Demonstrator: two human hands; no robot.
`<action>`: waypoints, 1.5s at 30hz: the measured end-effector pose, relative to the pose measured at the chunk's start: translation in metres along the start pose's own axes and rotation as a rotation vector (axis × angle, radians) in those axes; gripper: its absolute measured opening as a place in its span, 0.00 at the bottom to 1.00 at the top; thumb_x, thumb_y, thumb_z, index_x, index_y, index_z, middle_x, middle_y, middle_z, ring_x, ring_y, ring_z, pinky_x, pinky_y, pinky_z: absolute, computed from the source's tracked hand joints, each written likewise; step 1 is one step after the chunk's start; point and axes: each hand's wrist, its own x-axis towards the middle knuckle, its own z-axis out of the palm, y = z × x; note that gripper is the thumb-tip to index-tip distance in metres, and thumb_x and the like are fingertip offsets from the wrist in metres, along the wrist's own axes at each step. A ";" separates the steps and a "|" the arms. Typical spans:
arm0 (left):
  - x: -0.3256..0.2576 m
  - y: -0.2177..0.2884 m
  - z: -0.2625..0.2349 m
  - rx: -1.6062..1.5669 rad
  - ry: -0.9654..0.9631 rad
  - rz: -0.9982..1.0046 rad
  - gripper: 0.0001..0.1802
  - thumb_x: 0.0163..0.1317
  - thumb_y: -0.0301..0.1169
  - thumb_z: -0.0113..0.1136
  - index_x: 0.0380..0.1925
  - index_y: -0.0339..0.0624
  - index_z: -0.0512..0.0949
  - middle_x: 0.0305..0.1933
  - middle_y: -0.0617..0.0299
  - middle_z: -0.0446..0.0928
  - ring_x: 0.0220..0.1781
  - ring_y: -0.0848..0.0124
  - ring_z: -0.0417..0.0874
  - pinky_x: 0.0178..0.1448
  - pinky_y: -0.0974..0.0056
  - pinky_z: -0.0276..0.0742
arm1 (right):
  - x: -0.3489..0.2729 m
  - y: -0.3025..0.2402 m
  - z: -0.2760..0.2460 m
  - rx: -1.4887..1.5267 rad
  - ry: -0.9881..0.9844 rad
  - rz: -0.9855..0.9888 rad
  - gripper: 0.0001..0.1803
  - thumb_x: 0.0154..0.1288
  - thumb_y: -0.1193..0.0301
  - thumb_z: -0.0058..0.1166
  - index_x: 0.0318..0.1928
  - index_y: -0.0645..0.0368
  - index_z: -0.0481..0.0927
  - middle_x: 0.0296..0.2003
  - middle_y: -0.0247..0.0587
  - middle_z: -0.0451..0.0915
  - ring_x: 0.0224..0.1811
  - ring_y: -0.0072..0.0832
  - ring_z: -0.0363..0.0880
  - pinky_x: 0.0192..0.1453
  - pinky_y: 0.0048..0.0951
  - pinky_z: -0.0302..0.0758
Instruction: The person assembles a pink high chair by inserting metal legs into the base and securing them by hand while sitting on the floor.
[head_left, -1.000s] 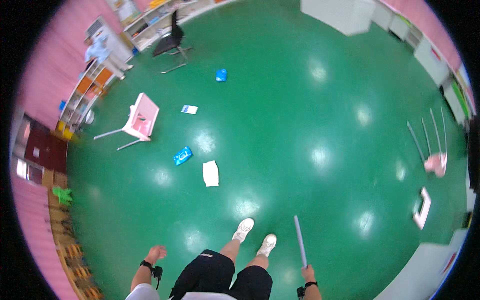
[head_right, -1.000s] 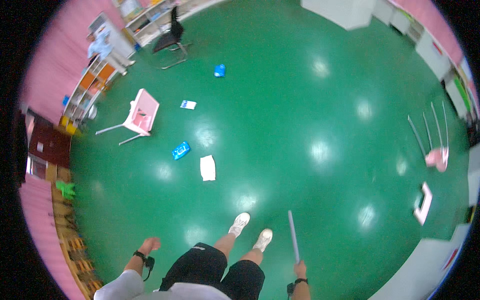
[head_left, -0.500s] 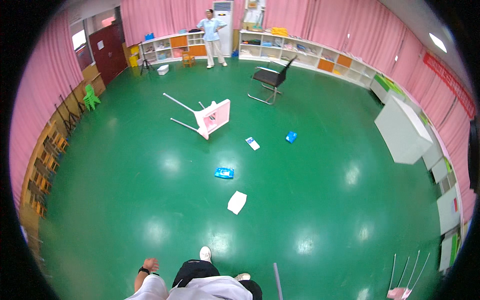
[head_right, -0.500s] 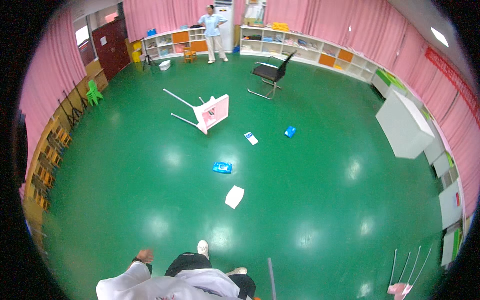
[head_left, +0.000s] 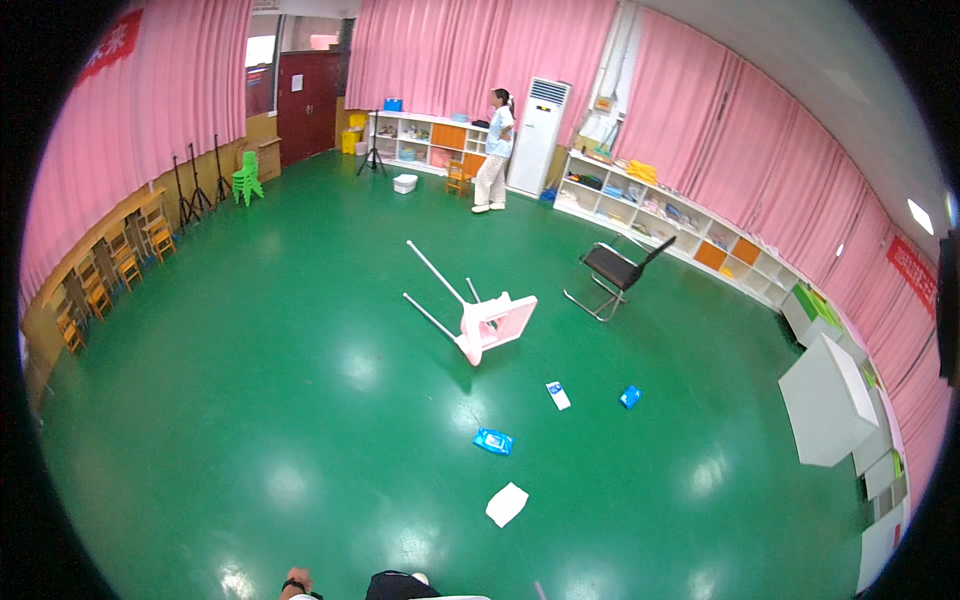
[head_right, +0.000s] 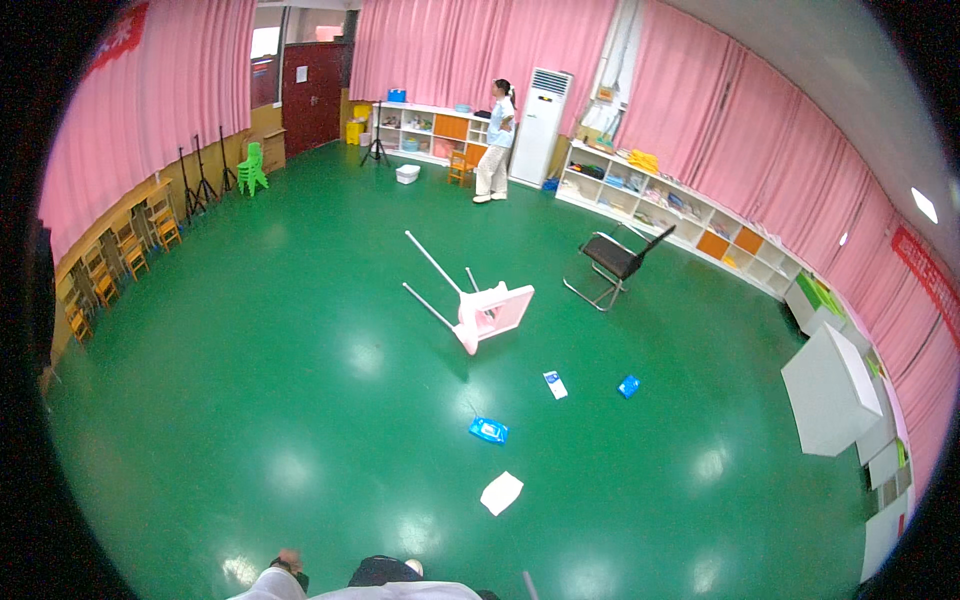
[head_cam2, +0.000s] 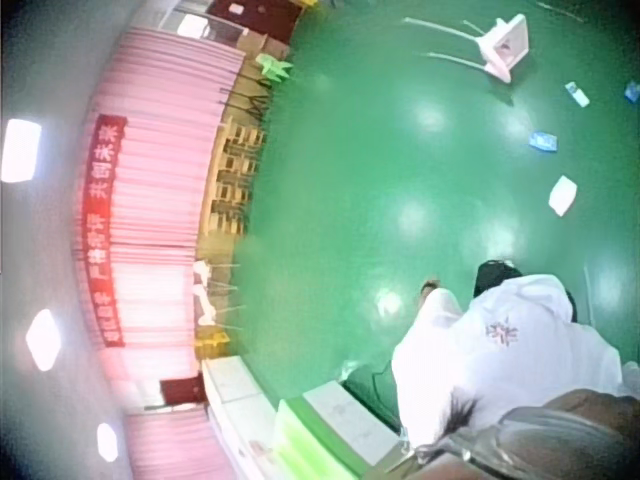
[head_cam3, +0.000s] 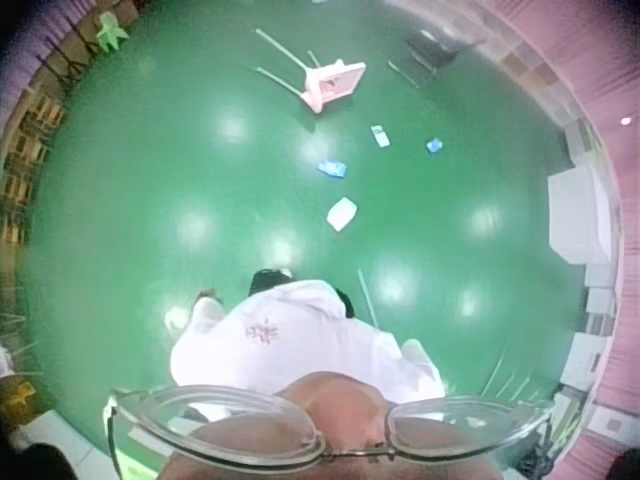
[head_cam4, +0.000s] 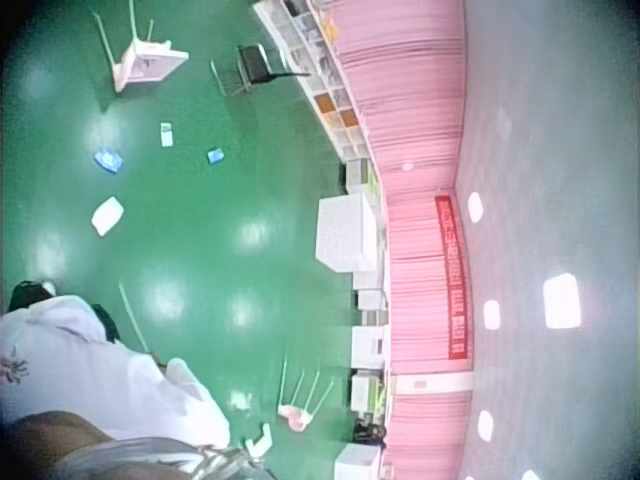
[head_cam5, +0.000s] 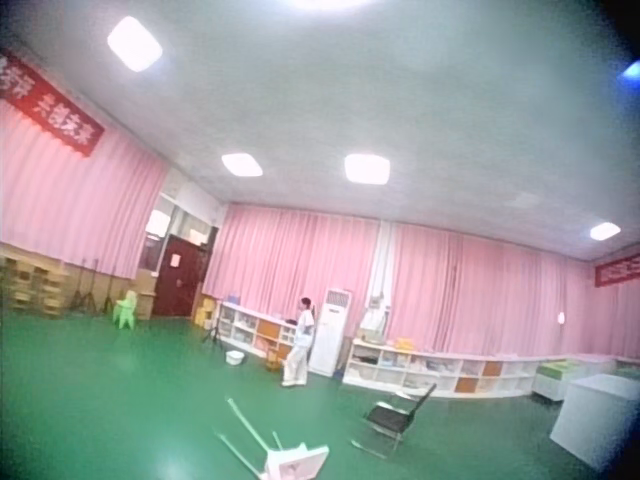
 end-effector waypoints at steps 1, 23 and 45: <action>0.011 0.018 -0.003 -0.059 0.023 -0.011 0.17 0.57 0.43 0.54 0.34 0.39 0.78 0.32 0.50 0.80 0.34 0.57 0.82 0.35 0.54 0.77 | 0.011 -0.016 -0.002 -0.014 -0.018 -0.021 0.24 0.50 0.53 0.57 0.37 0.62 0.80 0.36 0.57 0.81 0.42 0.53 0.79 0.47 0.46 0.75; 0.066 0.241 -0.102 -0.597 0.040 -0.198 0.18 0.62 0.38 0.50 0.46 0.36 0.73 0.35 0.51 0.81 0.32 0.61 0.83 0.32 0.60 0.78 | 0.278 -0.099 -0.050 -0.131 -0.311 0.013 0.30 0.46 0.45 0.59 0.36 0.60 0.82 0.36 0.54 0.82 0.42 0.51 0.79 0.46 0.46 0.75; 0.401 0.450 -0.262 0.330 0.256 0.344 0.16 0.60 0.38 0.50 0.26 0.37 0.78 0.26 0.47 0.79 0.28 0.52 0.80 0.32 0.53 0.74 | 0.402 -0.363 -0.189 0.295 -0.603 0.182 0.24 0.50 0.45 0.62 0.21 0.51 0.74 0.14 0.28 0.67 0.16 0.19 0.61 0.18 0.26 0.57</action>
